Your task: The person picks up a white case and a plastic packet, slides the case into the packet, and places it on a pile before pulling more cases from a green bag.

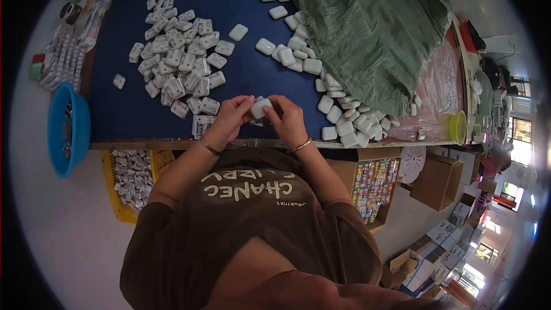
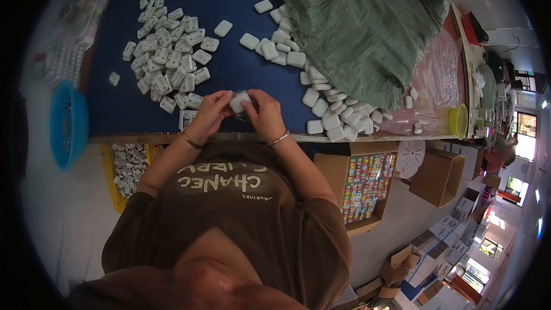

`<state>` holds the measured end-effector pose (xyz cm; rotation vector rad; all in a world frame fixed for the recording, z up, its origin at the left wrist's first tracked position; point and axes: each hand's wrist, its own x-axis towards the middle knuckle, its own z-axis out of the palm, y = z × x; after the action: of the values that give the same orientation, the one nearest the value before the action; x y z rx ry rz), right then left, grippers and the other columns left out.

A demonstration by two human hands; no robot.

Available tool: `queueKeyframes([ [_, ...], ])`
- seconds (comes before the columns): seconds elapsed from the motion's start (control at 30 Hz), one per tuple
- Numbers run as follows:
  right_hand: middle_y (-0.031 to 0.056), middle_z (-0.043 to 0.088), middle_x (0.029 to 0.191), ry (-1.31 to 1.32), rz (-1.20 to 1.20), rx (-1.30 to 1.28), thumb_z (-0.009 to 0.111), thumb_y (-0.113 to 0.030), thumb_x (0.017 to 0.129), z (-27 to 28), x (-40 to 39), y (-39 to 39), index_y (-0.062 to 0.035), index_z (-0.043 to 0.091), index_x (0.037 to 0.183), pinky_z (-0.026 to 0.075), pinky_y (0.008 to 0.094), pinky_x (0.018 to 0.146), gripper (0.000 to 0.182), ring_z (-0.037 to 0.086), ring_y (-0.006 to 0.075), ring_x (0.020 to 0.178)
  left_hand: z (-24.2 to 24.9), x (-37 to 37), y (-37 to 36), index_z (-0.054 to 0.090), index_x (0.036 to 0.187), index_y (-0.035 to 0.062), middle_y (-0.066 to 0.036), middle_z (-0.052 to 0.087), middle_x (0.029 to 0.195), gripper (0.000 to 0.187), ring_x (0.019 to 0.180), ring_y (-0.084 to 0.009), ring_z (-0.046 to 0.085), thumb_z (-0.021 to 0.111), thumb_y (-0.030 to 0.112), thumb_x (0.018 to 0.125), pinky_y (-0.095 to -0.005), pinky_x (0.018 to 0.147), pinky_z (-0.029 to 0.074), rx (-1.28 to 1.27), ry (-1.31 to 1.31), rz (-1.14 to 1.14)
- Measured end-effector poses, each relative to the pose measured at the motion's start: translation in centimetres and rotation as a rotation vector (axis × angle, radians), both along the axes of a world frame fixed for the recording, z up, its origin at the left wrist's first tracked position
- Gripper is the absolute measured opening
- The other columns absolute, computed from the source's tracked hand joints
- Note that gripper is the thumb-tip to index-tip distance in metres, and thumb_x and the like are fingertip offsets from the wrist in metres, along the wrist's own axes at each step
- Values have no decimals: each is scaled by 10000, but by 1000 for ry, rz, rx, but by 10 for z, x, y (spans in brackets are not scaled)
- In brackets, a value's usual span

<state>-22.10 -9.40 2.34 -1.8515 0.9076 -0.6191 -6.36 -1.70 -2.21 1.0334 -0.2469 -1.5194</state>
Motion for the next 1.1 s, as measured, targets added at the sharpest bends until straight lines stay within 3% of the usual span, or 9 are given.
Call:
queueKeyframes([
  [0.23,125,676,817,-48,-75,140,680,-81,834,-5,-3,-1,3,626,1010,523,296,651,203,658,183,698,0,-3,5,613,1070,-36,-106,654,1033,270,905,-176,652,609,198,935,-321,810,551,21,182,91],
  [0.3,45,668,840,-40,-77,201,660,-78,873,-9,-7,-6,20,615,1047,506,233,623,205,611,86,717,-6,-2,6,620,1061,-34,-105,660,1016,259,883,-176,658,616,188,930,-316,791,557,23,261,105],
  [0.47,103,686,859,-121,-165,141,671,-60,837,-1,-7,-20,5,629,1050,519,268,687,227,648,140,737,-7,6,6,665,914,-15,-93,687,872,135,770,-156,670,668,117,885,-274,715,565,43,-241,71],
  [0.63,105,687,893,-132,-126,58,678,-54,828,16,-2,-30,3,640,1045,520,271,693,227,654,146,756,-2,10,5,665,932,-43,-97,688,841,137,754,-141,666,682,76,865,-255,701,556,-7,-294,44],
  [0.8,137,680,915,-28,21,-41,696,-46,794,12,-2,-30,-9,648,1034,529,297,694,248,676,235,766,6,10,4,677,916,-54,-86,683,816,124,750,-130,657,682,53,854,-240,692,537,-28,-399,32],
  [0.87,142,678,921,8,61,-58,695,-45,793,17,-3,-29,-10,648,1033,529,301,696,247,676,247,774,7,12,4,690,892,-53,-78,679,816,103,734,-117,643,682,36,841,-231,680,517,-84,-671,-69],
  [0.9,148,677,926,43,104,-73,693,-44,791,18,-4,-29,-12,647,1032,530,305,697,247,677,260,783,9,12,4,690,892,-53,-78,679,816,103,734,-117,643,682,36,841,-231,680,517,-84,-670,-71],
  [0.97,142,680,913,49,93,-42,697,-50,791,16,-6,-29,-15,648,1018,530,304,694,235,680,253,781,11,11,4,700,868,-51,-75,677,831,88,734,-107,631,684,27,830,-226,672,501,-118,-783,-74],
  [1.1,122,690,858,61,15,70,714,-70,789,16,-3,-27,-16,650,967,529,298,680,196,687,229,765,5,9,5,710,929,-32,-80,689,867,144,758,-92,622,718,52,812,-221,675,497,-145,-750,-46],
])
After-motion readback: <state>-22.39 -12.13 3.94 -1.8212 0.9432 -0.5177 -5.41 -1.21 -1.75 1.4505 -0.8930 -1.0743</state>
